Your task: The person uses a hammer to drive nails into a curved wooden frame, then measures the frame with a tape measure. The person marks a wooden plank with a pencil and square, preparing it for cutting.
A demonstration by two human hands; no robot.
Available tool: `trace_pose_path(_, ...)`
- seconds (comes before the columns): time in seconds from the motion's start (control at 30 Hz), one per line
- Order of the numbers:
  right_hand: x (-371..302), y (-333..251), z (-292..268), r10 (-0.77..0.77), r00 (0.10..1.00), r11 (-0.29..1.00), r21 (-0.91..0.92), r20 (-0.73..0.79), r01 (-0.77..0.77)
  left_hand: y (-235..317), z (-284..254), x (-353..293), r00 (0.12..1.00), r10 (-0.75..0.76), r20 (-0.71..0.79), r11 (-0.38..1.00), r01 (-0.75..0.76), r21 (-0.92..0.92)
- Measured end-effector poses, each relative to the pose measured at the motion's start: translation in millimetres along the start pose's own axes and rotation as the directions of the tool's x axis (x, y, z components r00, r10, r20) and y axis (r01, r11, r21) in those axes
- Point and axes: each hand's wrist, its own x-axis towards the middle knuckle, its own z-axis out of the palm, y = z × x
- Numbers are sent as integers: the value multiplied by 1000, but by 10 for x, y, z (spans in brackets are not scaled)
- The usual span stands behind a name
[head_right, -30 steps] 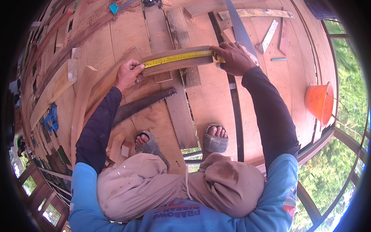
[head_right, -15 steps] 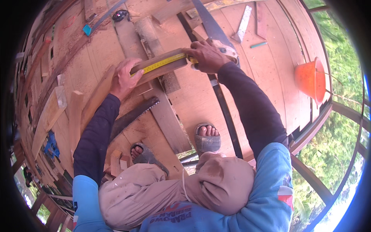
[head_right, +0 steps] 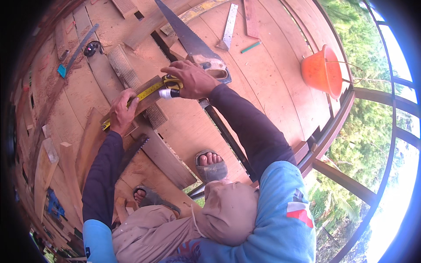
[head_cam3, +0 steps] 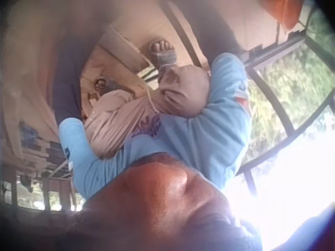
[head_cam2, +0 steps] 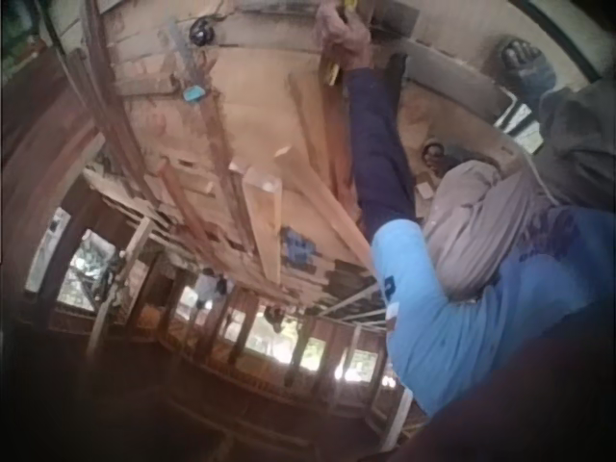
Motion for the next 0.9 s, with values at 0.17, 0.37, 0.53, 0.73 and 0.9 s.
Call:
trace_pose_path(0.17, -166, 715, -277, 341, 877, 926, 283, -340, -251, -2, -32, -22, 1000, -19, 16, 1000, 19, -16)
trace_pose_path(0.37, -640, 2060, -280, 771, 524, 593, 107, -363, -798, 64, -46, 63, 999, -7, 38, 998, 9, -54)
trace_pose_path(0.53, -587, 2101, -267, 787, 507, 510, -92, -352, -855, 45, -70, 37, 998, -44, 41, 997, 47, -65)
trace_pose_path(0.73, -568, 2127, -290, 819, 427, 380, -196, -384, -904, 25, -58, 29, 999, -32, 45, 998, 34, -56)
trace_pose_path(0.9, -835, 2123, -112, 764, 521, 456, -252, -381, -853, 44, -48, 45, 999, -21, 40, 998, 24, -59)
